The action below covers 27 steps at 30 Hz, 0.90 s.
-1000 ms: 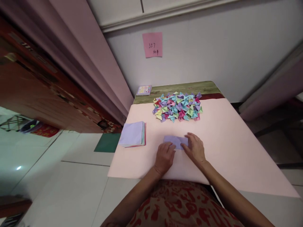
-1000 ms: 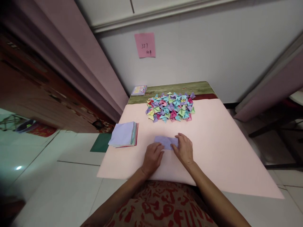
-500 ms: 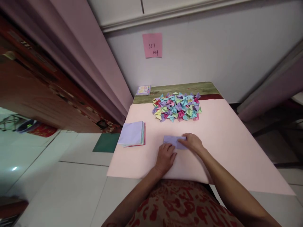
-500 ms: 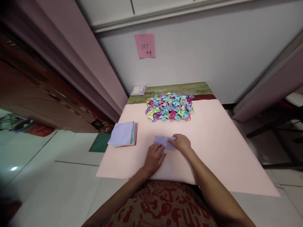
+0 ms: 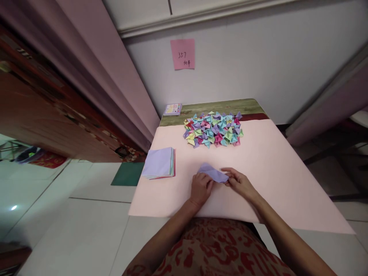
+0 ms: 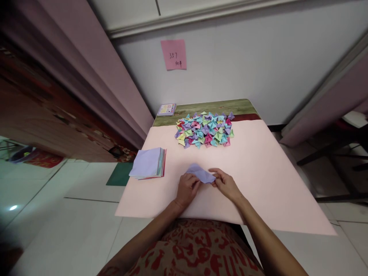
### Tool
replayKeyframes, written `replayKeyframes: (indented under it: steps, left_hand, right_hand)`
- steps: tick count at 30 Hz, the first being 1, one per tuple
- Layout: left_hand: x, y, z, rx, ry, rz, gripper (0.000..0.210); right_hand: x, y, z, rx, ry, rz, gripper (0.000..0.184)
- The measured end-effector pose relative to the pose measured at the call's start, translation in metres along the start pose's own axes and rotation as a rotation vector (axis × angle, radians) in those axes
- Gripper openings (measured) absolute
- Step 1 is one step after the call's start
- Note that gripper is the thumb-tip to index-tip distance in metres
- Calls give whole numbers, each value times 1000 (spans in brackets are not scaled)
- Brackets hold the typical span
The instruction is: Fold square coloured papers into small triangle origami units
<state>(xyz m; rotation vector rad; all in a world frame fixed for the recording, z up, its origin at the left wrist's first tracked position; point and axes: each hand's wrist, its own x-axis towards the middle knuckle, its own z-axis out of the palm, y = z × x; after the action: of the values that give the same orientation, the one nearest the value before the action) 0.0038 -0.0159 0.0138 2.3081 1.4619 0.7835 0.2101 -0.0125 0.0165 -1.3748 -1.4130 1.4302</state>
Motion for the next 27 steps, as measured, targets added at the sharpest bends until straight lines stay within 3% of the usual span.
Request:
replayKeyframes:
  steps: [4, 8, 12, 16, 21, 24, 27]
  left_hand:
    - [8, 4, 0, 0, -7, -87, 12]
    - [14, 5, 1, 27, -8, -131, 6]
    - [12, 2, 5, 12, 15, -155, 11]
    - [9, -6, 6, -124, 91, -198, 26]
    - [12, -24, -9, -273, 306, -444, 30]
    - [17, -30, -22, -496, 256, -569, 27]
    - [21, -30, -29, -746, 209, -689, 38]
  right_hand:
    - [-1, -4, -4, -55, -88, -31, 50]
    - [9, -3, 6, -110, 37, 18, 58]
    - [18, -5, 18, -433, 259, 73, 29]
    - [22, -11, 21, -559, 314, 77, 14]
    - [21, -6, 17, -398, 258, 101, 16]
    - [20, 0, 16, -184, 211, 102, 21]
    - [20, 2, 13, 96, 142, 125, 29]
